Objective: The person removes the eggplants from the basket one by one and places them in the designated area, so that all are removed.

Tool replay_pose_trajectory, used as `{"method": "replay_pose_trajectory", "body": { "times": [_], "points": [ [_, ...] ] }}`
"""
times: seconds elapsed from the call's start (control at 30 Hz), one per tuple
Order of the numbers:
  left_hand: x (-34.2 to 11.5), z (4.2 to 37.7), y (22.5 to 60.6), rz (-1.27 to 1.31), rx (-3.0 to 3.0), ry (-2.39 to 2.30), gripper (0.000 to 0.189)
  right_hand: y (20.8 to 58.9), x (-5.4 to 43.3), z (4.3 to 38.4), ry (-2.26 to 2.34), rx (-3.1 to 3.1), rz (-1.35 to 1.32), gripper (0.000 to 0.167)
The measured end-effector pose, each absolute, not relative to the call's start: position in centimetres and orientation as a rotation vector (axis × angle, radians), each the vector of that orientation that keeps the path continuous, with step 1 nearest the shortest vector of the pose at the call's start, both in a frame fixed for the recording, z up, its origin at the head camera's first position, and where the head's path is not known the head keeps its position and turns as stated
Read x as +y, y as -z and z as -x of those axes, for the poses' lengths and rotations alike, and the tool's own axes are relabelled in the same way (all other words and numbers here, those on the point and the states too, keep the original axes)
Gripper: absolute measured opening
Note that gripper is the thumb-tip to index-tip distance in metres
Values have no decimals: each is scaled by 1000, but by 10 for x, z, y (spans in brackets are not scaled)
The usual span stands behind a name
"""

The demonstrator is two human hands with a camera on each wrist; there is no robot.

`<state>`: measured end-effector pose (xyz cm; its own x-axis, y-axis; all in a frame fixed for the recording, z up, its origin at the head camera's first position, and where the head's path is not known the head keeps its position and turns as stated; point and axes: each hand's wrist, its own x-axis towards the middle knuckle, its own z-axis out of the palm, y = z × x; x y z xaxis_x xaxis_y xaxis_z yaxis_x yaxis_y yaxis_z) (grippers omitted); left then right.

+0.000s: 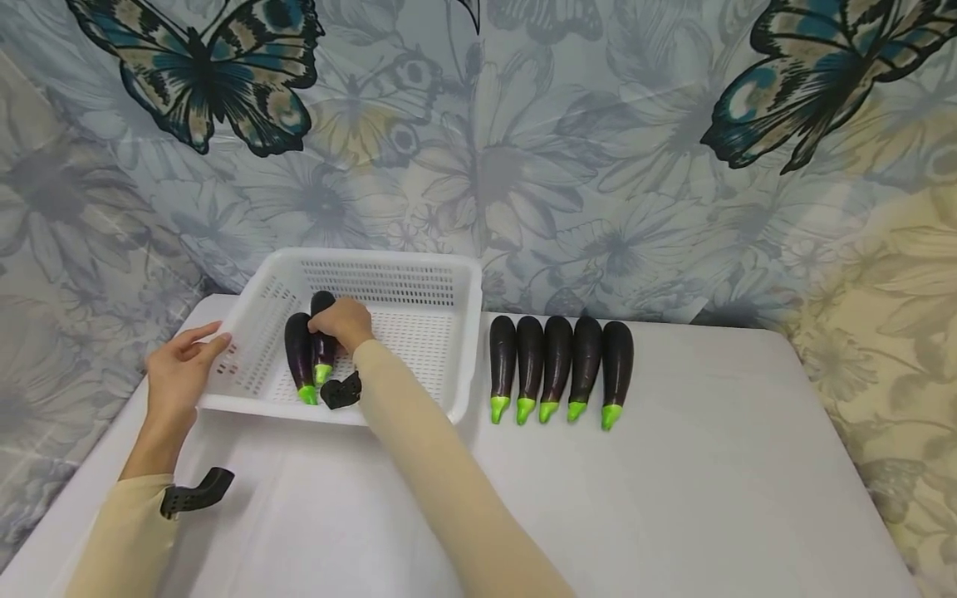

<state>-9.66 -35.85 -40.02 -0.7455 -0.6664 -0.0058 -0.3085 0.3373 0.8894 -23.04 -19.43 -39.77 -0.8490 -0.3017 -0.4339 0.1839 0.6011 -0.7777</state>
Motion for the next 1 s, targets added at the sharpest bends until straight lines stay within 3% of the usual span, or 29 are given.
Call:
{"method": "replay_pose_trajectory", "body": {
  "times": [0.23, 0.53, 0.7, 0.87, 1.0],
  "points": [
    [-356, 100, 404, -849, -2215, 1413, 43, 392, -184, 232, 1285, 2239, 43, 52],
    [-359, 97, 402, -896, -2207, 1430, 43, 377, -168, 224, 1390, 2183, 248, 20],
    [-359, 97, 401, -908, -2197, 1457, 44, 371, -156, 222, 1453, 2119, 345, 30],
    [-359, 96, 400, -913, -2176, 1478, 43, 368, -145, 225, 1482, 2096, 355, 18],
    [-359, 96, 399, -916, -2176, 1488, 44, 364, -136, 227, 1486, 2103, 352, 43]
  ]
}}
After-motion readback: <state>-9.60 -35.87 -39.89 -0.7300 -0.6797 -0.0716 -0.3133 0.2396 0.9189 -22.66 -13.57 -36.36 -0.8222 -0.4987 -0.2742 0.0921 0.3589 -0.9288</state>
